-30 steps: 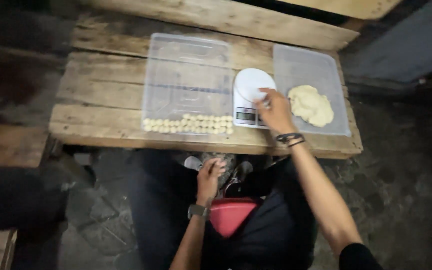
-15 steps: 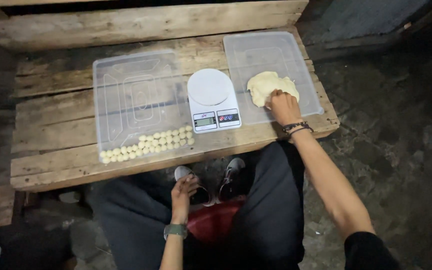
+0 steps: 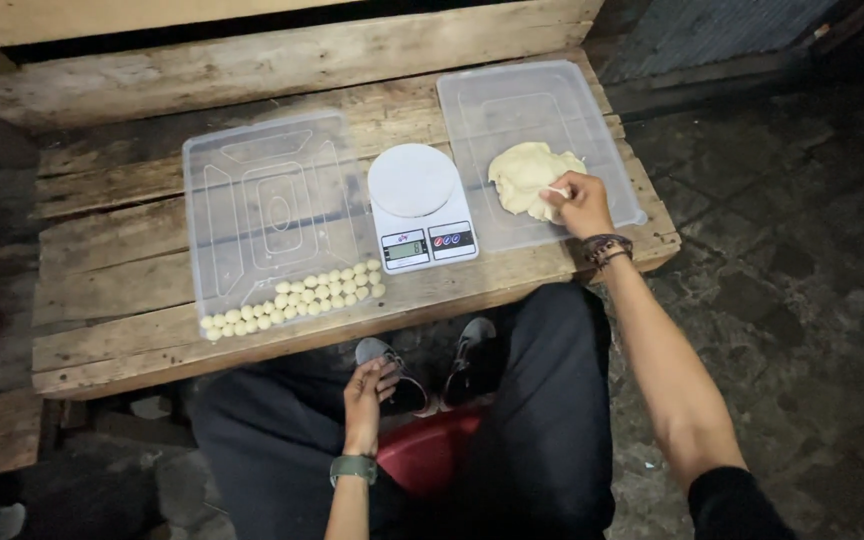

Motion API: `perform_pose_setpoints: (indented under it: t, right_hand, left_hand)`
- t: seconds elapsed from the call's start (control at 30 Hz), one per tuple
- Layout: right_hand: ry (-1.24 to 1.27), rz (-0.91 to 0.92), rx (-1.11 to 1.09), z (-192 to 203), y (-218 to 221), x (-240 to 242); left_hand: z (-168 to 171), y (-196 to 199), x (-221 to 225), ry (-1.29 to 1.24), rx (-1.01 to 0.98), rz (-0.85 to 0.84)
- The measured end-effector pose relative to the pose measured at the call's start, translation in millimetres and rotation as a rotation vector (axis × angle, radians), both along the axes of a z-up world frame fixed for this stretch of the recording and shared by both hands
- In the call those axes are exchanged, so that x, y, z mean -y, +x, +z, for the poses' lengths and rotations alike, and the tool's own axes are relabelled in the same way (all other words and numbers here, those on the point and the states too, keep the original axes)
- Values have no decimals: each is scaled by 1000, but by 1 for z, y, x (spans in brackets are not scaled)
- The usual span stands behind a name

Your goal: Rolling small pieces of dough into balls and organizing them in a tray, occasionally weighing the dough on a digital scale.

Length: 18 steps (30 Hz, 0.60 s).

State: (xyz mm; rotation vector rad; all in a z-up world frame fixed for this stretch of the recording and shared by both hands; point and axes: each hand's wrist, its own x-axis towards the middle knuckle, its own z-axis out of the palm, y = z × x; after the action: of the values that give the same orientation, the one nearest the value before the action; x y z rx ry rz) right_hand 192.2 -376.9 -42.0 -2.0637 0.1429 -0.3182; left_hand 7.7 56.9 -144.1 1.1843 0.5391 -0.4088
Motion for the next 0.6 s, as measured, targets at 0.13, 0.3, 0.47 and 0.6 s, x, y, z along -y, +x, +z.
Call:
perform_pose_setpoints:
  t: [0.13,0.3,0.47,0.6]
  right_hand:
    - [116,-15,-34,10,-2,-1]
    - [-305,-77,56,32,-7,-14]
    - [-265,-243,106,39,-3,-10]
    - [-211,-123,186,89,9,-57]
  left_hand:
    - [9,1,-2,-41,14,21]
    - [5,1,-4,-19,94,4]
    - [-26,3,8,-194,98,132]
    - [14,7,9,-135,59,117]
